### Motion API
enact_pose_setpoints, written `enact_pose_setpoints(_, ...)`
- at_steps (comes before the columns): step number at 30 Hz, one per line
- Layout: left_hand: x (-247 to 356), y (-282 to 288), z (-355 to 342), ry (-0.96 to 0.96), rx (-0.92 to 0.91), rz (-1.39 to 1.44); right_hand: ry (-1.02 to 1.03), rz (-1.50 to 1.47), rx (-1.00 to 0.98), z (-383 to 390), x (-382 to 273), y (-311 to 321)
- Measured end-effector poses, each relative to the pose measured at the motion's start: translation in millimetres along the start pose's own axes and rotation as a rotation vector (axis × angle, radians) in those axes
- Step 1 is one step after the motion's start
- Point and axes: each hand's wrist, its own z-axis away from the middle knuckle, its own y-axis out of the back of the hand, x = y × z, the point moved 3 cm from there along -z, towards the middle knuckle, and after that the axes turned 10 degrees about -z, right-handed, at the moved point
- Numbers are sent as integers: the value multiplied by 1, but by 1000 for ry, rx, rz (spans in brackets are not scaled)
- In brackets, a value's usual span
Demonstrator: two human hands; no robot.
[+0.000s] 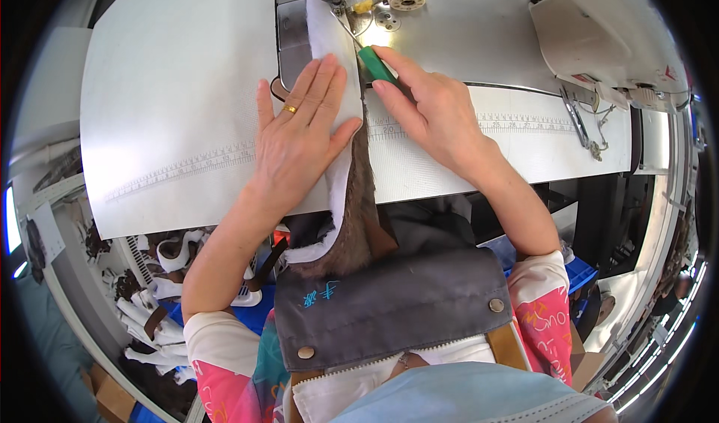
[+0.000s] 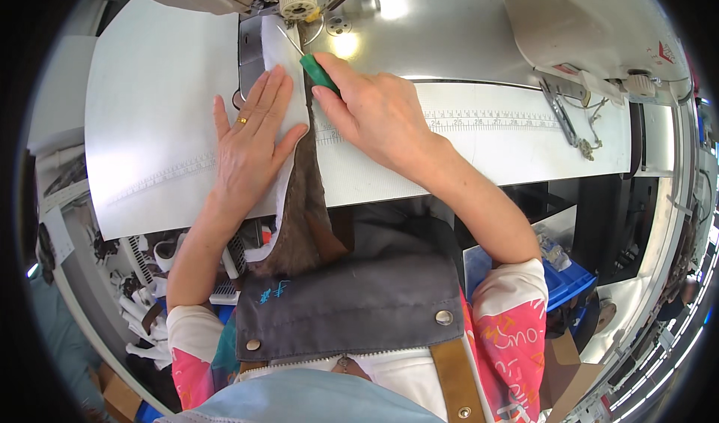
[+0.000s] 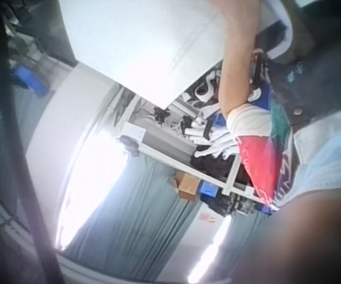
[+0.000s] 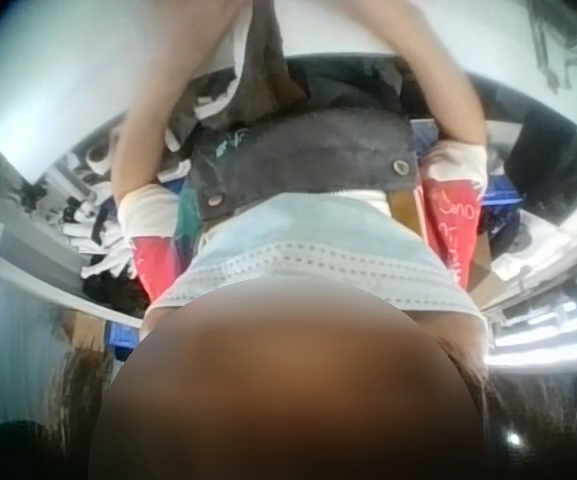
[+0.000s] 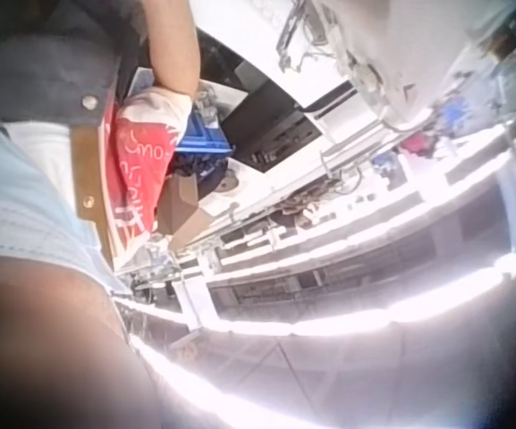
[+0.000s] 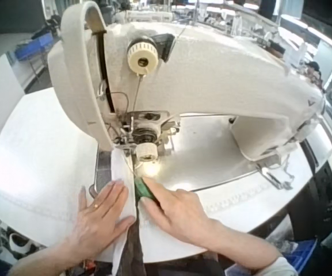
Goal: Sewing a piece of dark brown fur trim onto a white fabric substrate using an industrial sewing machine.
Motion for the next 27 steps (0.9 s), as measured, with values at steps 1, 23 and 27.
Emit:
enact_pose_setpoints(1, 1, 0, 0, -46, -15, 10, 12, -8, -25, -1, -1, 0)
enact_pose_setpoints(23, 0, 3, -3, -51, 10, 131, -64, 333, -52, -8, -3, -13)
enact_pose_setpoints(27, -1, 4, -3, -54, 24, 144, 9, 359, -6, -2, -4, -9)
